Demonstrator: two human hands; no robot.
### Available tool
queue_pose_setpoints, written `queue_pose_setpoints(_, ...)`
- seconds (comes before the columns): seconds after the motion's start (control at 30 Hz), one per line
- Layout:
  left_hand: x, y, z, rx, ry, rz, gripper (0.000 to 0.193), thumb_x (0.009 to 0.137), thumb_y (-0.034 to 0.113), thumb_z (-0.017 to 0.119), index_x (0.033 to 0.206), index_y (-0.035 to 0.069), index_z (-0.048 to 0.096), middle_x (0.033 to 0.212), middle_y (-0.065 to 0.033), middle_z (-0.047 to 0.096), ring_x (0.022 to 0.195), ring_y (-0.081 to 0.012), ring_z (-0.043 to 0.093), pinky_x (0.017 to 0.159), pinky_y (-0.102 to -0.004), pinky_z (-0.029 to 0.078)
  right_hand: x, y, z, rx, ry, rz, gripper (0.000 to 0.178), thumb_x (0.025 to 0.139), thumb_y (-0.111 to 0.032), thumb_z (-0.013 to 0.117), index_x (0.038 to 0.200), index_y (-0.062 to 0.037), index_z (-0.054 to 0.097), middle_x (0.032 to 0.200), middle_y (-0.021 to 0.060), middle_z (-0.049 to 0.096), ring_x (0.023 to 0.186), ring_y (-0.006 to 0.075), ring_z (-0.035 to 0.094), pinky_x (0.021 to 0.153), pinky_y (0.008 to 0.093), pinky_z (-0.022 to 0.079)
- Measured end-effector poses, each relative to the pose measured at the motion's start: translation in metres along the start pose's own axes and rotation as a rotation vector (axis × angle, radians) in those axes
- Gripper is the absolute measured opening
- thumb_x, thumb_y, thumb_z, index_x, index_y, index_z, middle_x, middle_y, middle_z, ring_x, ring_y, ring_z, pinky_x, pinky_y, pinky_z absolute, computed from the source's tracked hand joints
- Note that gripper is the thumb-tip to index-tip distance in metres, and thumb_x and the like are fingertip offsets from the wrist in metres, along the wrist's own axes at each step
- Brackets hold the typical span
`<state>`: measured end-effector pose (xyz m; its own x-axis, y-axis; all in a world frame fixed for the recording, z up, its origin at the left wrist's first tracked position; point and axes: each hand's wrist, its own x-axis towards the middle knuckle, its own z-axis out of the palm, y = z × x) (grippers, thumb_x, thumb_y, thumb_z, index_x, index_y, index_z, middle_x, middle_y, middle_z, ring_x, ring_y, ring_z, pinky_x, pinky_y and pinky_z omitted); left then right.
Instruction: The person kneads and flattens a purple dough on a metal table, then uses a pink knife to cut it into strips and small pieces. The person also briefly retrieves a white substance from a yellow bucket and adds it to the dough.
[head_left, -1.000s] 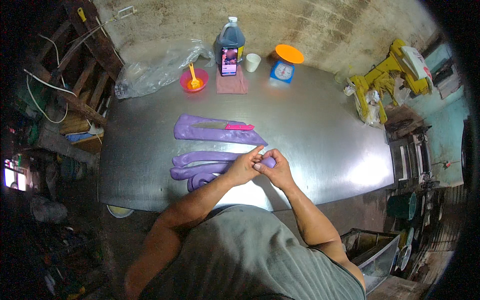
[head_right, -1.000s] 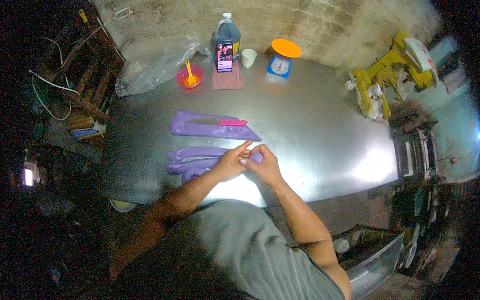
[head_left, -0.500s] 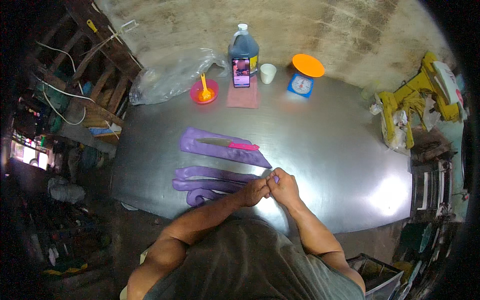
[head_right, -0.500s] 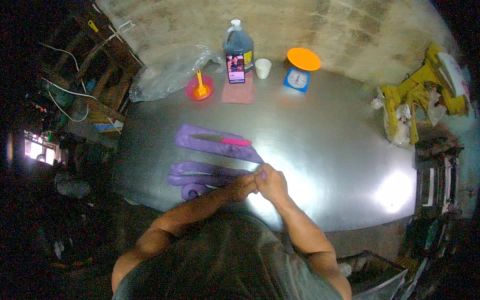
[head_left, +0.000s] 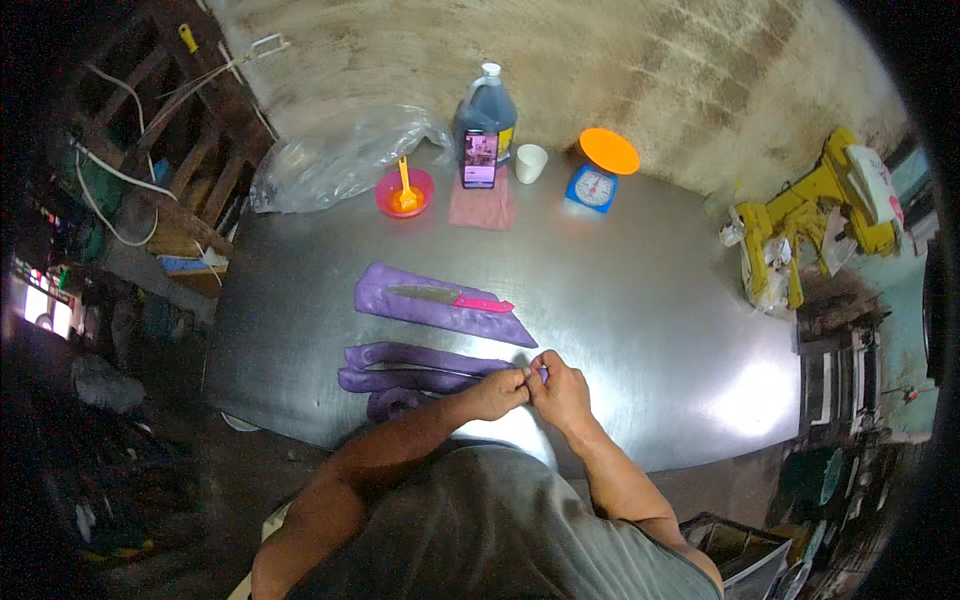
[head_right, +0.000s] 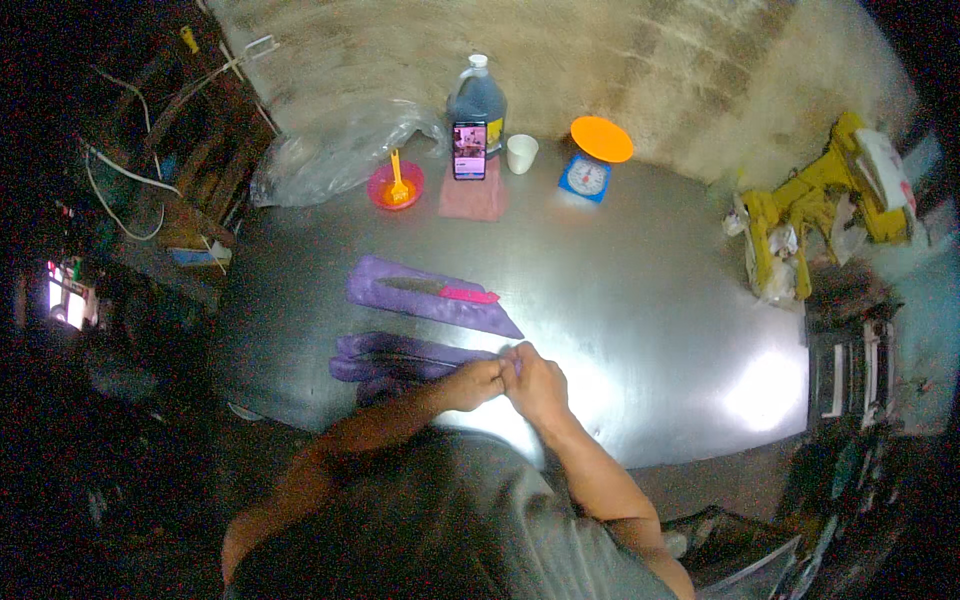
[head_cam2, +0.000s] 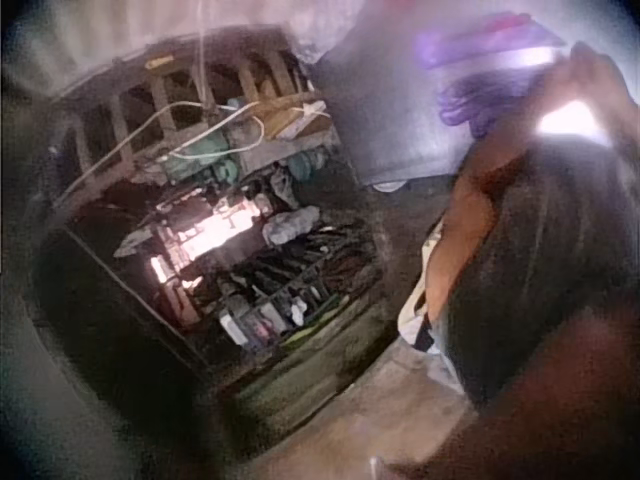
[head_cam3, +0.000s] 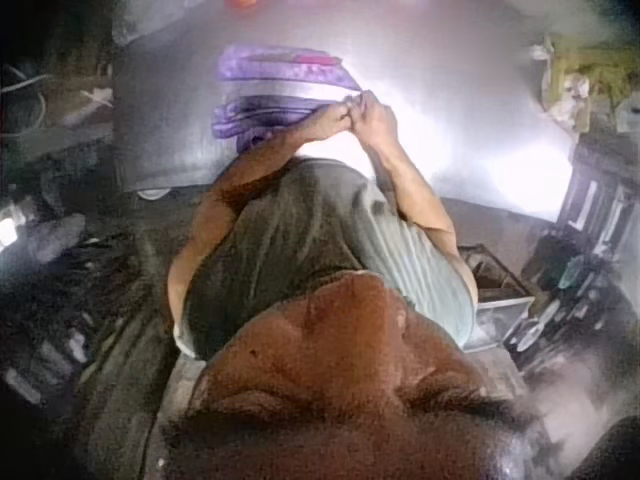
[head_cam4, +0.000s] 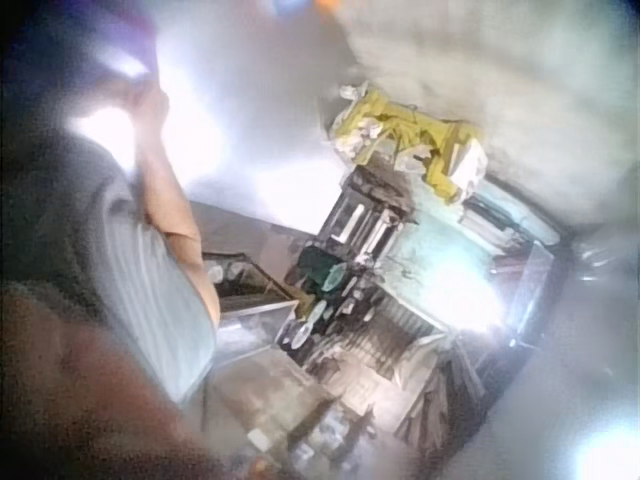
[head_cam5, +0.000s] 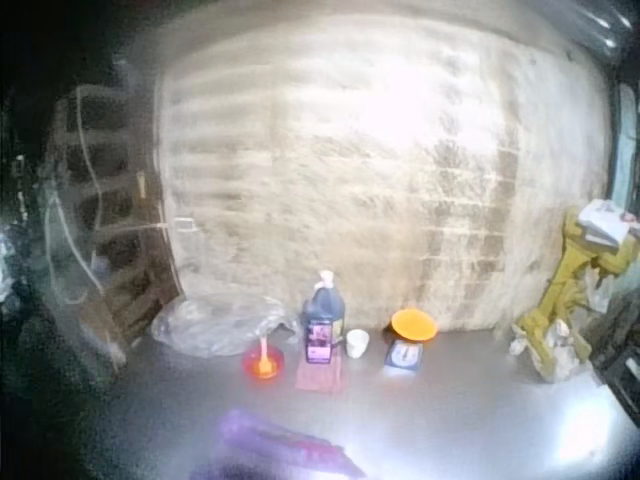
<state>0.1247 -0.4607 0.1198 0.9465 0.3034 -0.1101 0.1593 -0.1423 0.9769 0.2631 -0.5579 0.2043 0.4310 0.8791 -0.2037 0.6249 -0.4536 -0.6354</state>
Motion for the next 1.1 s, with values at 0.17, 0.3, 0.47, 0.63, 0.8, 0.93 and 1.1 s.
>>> queue_pose_setpoints(0.17,-0.002,0.006,0.009,-0.165,-0.060,-0.021,0.034,0.102,0.030,0.049,0.090,0.000,0.060,0.076,-0.0091,0.065,0.071,-0.0199,0.064,0.067,-0.0374,0.052,0.004,0.027,0.015,0.285,0.044,-0.085,0.010,0.090,-0.012,0.066,0.095,-0.0040,0.065,0.072,0.0120,0.069,0.063,0.0208,0.070,0.058,0.0367,0.052)
queue_pose_setpoints(0.3,-0.005,0.028,0.012,-0.222,-0.049,0.023,0.034,0.101,0.029,0.049,0.082,0.003,0.059,0.063,-0.0072,0.058,0.058,-0.0171,0.058,0.057,-0.0366,0.049,0.032,0.050,0.021,0.202,0.311,-0.303,0.007,0.087,-0.008,0.067,0.092,-0.0032,0.066,0.071,0.0079,0.068,0.062,0.0140,0.066,0.057,0.0320,0.051)
queue_pose_setpoints(0.47,-0.015,0.050,-0.003,-0.040,0.035,0.036,0.026,0.095,0.028,0.063,0.093,0.002,0.059,0.078,-0.0103,0.061,0.072,-0.0182,0.061,0.068,-0.0391,0.050,0.047,0.070,0.009,0.355,0.313,-0.117,0.026,0.084,-0.015,0.081,0.102,-0.0045,0.067,0.079,0.0049,0.068,0.068,0.0132,0.061,0.063,0.0305,0.051)
queue_pose_setpoints(0.63,-0.019,-0.064,0.009,0.575,0.409,0.142,0.041,0.077,0.018,0.073,0.115,0.004,0.066,0.123,-0.0216,0.060,0.116,-0.0386,0.058,0.095,-0.0486,0.049,0.064,0.009,-0.034,0.451,0.688,-0.604,0.029,0.087,-0.011,0.077,0.112,-0.0041,0.066,0.095,0.0107,0.069,0.078,0.0185,0.065,0.071,0.0303,0.053)
queue_pose_setpoints(0.8,-0.024,-0.070,-0.006,0.263,0.311,0.066,0.051,0.075,0.013,0.076,0.124,0.004,0.065,0.119,-0.0227,0.065,0.109,-0.0383,0.063,0.097,-0.0465,0.050,0.085,0.039,-0.016,-0.377,0.583,-0.608,0.036,0.094,-0.030,0.072,0.121,-0.0063,0.067,0.102,0.0163,0.071,0.088,0.0269,0.071,0.079,0.0424,0.058)
queue_pose_setpoints(0.93,-0.037,-0.007,0.004,0.023,0.323,0.038,0.070,0.076,0.010,0.076,0.141,0.004,0.052,0.120,-0.0240,0.066,0.112,-0.0365,0.063,0.098,-0.0455,0.049,0.034,0.043,0.029,0.295,-0.504,0.095,0.028,0.098,-0.032,0.067,0.115,-0.0091,0.066,0.086,0.0096,0.072,0.074,0.0205,0.072,0.064,0.0382,0.059)
queue_pose_setpoints(1.1,-0.018,0.023,0.004,0.510,0.306,0.050,0.088,0.079,0.001,0.077,0.156,0.001,0.034,0.141,-0.0229,0.055,0.129,-0.0274,0.056,0.105,-0.0422,0.048,0.001,0.032,0.030,0.693,-0.550,0.297,0.016,0.096,-0.024,0.066,0.105,-0.0114,0.062,0.080,0.0053,0.069,0.064,0.0142,0.069,0.053,0.0306,0.055)
